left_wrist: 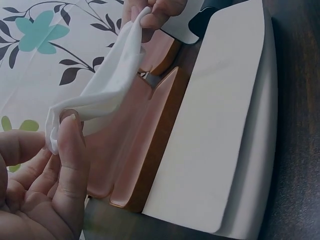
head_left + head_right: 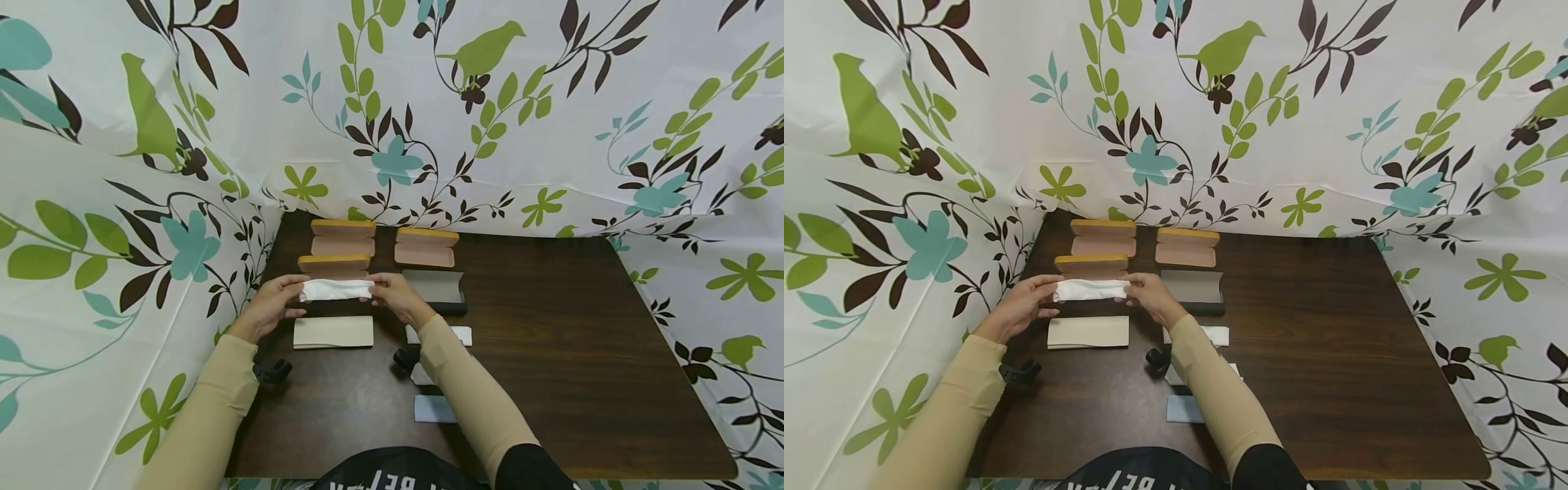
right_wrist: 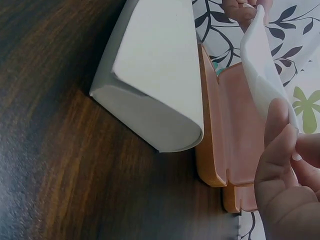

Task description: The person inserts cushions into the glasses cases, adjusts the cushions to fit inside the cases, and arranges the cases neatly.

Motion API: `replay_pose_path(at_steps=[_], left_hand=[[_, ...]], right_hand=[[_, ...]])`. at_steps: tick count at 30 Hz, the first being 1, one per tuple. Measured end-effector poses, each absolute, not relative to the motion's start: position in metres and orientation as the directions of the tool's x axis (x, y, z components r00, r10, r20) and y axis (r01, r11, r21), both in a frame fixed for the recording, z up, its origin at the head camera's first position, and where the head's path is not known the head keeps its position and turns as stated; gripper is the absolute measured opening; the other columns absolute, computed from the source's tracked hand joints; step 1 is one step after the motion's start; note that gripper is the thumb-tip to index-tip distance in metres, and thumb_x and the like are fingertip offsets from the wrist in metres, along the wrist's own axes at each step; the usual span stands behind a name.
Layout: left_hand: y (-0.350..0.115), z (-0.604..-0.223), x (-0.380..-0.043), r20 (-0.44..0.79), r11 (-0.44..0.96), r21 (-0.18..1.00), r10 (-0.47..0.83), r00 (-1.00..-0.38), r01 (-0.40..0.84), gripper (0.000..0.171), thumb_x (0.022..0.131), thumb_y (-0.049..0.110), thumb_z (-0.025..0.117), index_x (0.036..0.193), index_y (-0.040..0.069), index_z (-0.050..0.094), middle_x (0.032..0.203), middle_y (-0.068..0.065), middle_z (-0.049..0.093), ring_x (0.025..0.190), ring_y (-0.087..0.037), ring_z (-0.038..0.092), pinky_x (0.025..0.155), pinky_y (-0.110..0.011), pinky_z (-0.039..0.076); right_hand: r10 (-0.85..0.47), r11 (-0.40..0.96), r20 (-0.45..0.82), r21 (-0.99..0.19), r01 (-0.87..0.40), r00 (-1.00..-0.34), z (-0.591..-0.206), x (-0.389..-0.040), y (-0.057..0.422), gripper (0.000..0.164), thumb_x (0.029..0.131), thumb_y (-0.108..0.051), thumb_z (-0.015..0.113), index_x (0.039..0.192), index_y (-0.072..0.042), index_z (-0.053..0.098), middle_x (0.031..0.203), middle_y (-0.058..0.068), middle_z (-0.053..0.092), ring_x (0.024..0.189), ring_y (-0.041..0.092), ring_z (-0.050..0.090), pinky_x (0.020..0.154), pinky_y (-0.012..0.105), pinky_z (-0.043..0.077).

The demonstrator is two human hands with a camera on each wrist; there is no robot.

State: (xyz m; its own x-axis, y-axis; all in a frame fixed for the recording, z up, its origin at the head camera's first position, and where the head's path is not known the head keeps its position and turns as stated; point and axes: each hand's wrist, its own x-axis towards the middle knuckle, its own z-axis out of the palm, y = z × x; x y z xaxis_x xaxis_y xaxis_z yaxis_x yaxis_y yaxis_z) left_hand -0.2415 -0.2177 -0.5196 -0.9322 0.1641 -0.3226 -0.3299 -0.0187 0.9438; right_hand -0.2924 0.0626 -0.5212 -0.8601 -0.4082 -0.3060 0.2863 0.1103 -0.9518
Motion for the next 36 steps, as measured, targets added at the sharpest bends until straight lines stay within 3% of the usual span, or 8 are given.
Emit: replay_pose_path(at_steps=[6,18,27,36], left_hand=[[-0.221,-0.520,-0.246,-0.334,-0.007,0.941,0.157,-0.929,-0.339,0.050,0.102,0.027,0.050,0.144,0.003,0.040,0.106,-0.002,0.042,0.087,-0.012,0.047,0.077,-0.032,0.058],[-0.222,-0.524,-0.250,-0.341,-0.005,0.938,0.150,-0.928,-0.346,0.049,0.102,0.025,0.050,0.144,0.001,0.039,0.117,-0.003,0.042,0.091,-0.012,0.048,0.075,-0.030,0.058],[-0.220,-0.507,-0.252,-0.362,-0.011,0.930,0.157,-0.919,-0.368,0.045,0.103,0.017,0.046,0.143,-0.001,0.040,0.112,-0.008,0.044,0.089,-0.015,0.048,0.077,-0.034,0.059],[-0.219,-0.499,-0.254,-0.373,0.014,0.927,0.157,-0.914,-0.376,0.044,0.103,0.016,0.045,0.143,-0.002,0.039,0.142,-0.016,0.032,0.113,-0.020,0.042,0.080,-0.034,0.058]], right_hand=[[-0.415,0.116,-0.307,-0.952,0.285,-0.856,-0.523,-0.296,0.062,0.029,0.098,-0.002,0.052,0.127,0.002,0.059,0.109,0.016,0.065,0.081,0.015,0.069,0.069,0.026,0.051],[-0.396,0.094,-0.343,-0.938,0.334,-0.852,-0.529,-0.302,0.054,0.029,0.097,-0.001,0.054,0.126,0.002,0.060,0.114,0.019,0.064,0.078,0.016,0.069,0.060,0.019,0.049],[-0.398,0.114,-0.309,-0.951,0.288,-0.864,-0.529,-0.311,0.051,0.030,0.099,-0.001,0.051,0.128,0.002,0.058,0.113,0.019,0.064,0.078,0.014,0.068,0.063,0.022,0.049],[-0.383,0.119,-0.327,-0.945,0.305,-0.864,-0.532,-0.313,0.051,0.032,0.099,-0.001,0.051,0.130,0.001,0.057,0.108,0.015,0.064,0.078,0.014,0.068,0.062,0.022,0.049]])
